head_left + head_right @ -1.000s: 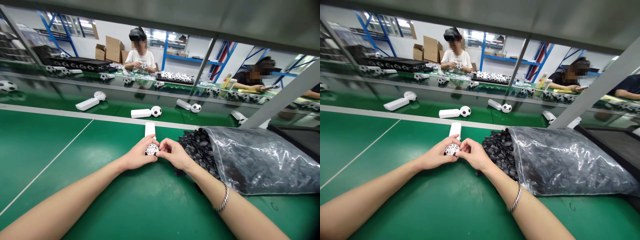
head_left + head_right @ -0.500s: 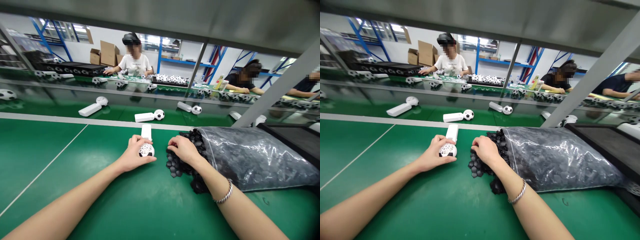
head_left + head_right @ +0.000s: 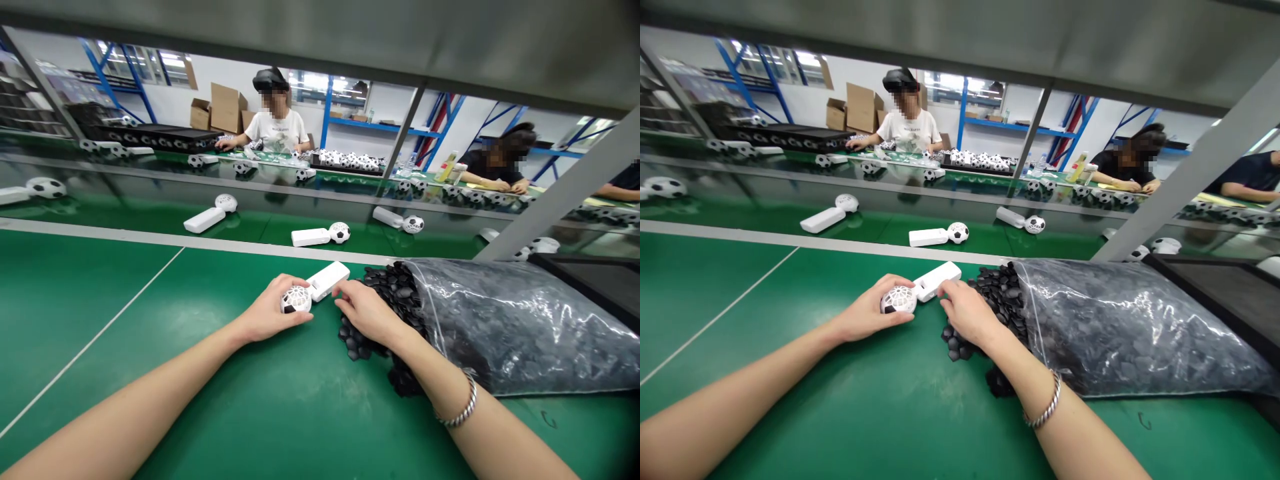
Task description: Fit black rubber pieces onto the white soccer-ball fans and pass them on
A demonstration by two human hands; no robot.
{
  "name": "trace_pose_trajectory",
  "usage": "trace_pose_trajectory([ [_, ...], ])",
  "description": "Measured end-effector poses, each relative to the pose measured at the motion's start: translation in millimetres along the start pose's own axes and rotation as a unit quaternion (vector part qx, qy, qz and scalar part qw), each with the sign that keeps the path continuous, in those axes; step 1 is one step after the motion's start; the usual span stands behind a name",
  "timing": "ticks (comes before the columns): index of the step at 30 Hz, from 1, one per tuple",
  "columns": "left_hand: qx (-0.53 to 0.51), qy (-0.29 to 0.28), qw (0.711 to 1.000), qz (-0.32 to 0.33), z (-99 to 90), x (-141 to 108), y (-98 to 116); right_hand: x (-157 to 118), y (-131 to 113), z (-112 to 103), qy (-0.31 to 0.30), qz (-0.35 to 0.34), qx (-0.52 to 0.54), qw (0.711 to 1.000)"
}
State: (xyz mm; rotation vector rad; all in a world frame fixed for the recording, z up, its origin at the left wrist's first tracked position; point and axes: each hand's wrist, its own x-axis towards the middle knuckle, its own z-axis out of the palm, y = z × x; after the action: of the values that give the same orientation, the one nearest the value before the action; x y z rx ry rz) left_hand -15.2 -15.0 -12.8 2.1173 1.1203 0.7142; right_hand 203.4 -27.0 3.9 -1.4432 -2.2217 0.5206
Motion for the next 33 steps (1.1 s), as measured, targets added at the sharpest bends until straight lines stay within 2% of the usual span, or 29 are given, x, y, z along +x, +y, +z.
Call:
trace_pose_trajectory([
  [2,-0.007,-0.003,1.0,0.007,-0.3,1.0,-1.6,-0.8,-6.0,1.1,-0.002,-0.017,0.069,0.997],
  [7,-0.03,-0.017,0.999,0.015,-2.9,2.4,-3.5,-0.5,-11.9,8.7,-0.019,0.003,0.2,0.98],
  [10,-0.029,-0.018,0.999,0.02,-3.4,1.9,-2.6,0.5,-11.1,11.4,0.016,-0.009,0.199,0.98],
  [15,-0.01,-0.006,1.0,0.029,-1.9,-0.1,2.2,-0.5,-11.4,8.4,0.093,-0.067,0.142,0.983],
  [18,0.002,0.006,1.0,0.016,-0.8,-0.8,4.5,-1.4,-11.0,7.2,0.111,-0.049,0.166,0.979],
  [21,0.013,0.007,1.0,0.0,-0.3,-0.8,6.0,-2.4,-10.9,8.1,0.081,-0.021,0.218,0.972],
  [24,0.02,0.007,1.0,-0.006,0.3,-0.7,7.8,-3.5,-13.1,10.3,0.023,0.005,0.259,0.966],
  [28,0.027,0.013,0.999,-0.012,1.5,-1.2,11.2,-3.9,-15.6,13.9,-0.029,0.047,0.385,0.921],
  [29,0.028,0.014,0.999,-0.014,1.7,-1.4,11.8,-3.7,-15.4,14.7,-0.031,0.044,0.391,0.919],
  [33,0.027,0.014,0.999,-0.015,1.5,-1.6,12.1,-2.9,-12.4,18.7,0.006,-0.007,0.291,0.957],
])
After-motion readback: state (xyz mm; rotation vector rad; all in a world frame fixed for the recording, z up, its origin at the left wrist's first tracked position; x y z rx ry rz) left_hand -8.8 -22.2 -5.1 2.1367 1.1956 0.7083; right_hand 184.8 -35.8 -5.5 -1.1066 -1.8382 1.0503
